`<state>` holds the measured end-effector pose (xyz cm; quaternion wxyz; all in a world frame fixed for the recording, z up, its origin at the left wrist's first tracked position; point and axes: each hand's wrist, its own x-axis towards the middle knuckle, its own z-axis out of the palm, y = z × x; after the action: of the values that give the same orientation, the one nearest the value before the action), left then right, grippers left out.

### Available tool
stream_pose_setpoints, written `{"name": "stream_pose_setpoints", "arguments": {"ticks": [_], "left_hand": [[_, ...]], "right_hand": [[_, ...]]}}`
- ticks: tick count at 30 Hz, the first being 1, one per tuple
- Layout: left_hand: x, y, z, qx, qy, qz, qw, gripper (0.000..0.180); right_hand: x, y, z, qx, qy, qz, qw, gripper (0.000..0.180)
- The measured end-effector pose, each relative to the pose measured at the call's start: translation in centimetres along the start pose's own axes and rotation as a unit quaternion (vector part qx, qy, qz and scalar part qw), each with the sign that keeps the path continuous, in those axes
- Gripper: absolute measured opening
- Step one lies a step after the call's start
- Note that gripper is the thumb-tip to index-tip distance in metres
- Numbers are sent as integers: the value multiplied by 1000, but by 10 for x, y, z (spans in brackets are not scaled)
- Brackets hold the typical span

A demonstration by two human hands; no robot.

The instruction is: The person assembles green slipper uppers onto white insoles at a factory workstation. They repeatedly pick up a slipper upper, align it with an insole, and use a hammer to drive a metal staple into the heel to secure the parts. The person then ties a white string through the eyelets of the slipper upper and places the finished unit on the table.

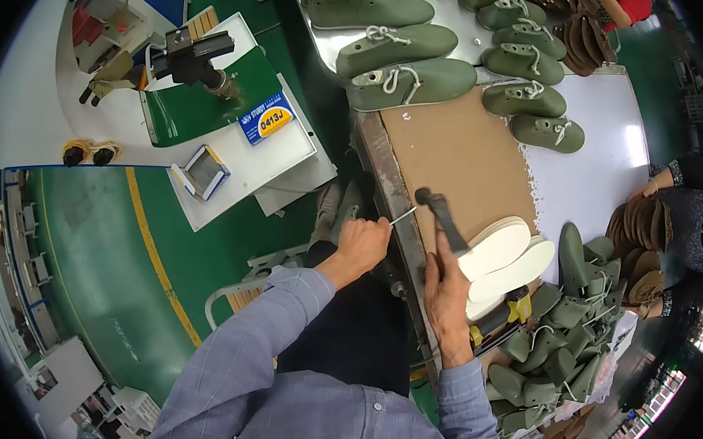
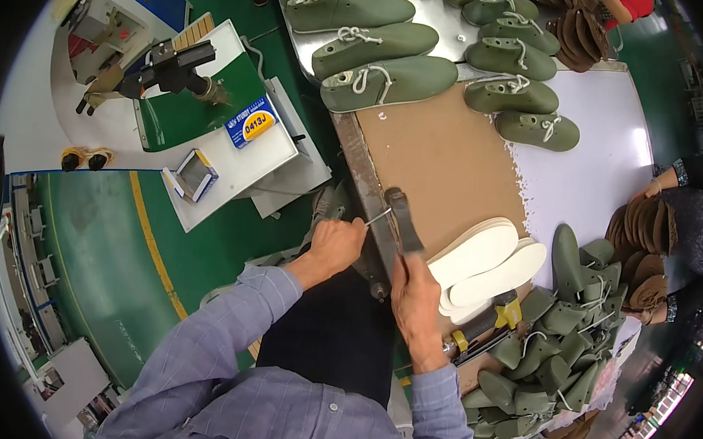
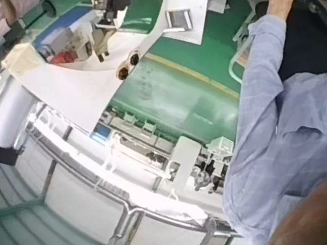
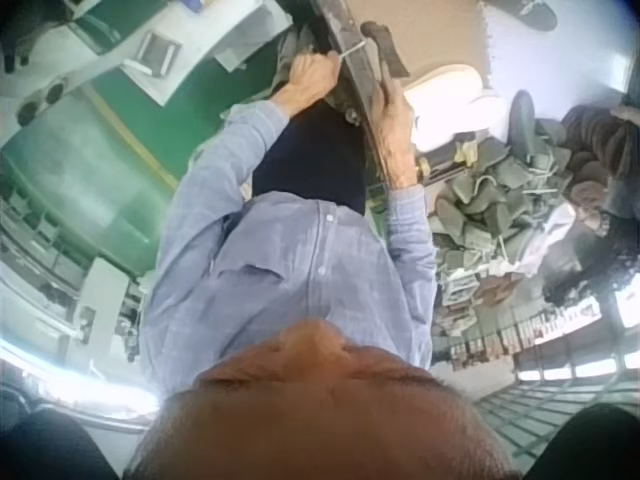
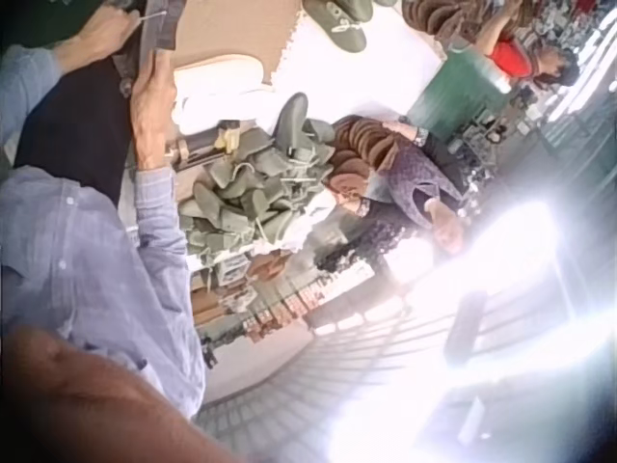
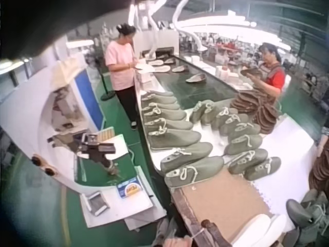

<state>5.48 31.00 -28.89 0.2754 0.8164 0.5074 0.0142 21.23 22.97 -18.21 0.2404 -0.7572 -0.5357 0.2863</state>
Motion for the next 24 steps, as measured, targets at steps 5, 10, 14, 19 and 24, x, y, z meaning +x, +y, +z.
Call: {"name": "stream_pose_setpoints", "arguments": {"ticks": [5,10,14,19,24], "left_hand": [[5,-12,-12,-76,-62,16,995,32],[8,-8,-21,-68,-97,3,993,35],[9,-2,-30,-70,-116,-24,990,36],[10,-1,-29,-45,-126,-27,991,35],[17,-1,-34,-58,-158,-25,985,37]], "right_hand": [[-15,12,23,10,15,-26,1000,27],[2,8,15,25,-12,43,999,27],[-15,1,19,98,119,-75,985,23],[-7,11,22,39,28,17,999,9],[-22,28,33,43,23,13,999,10]]}}
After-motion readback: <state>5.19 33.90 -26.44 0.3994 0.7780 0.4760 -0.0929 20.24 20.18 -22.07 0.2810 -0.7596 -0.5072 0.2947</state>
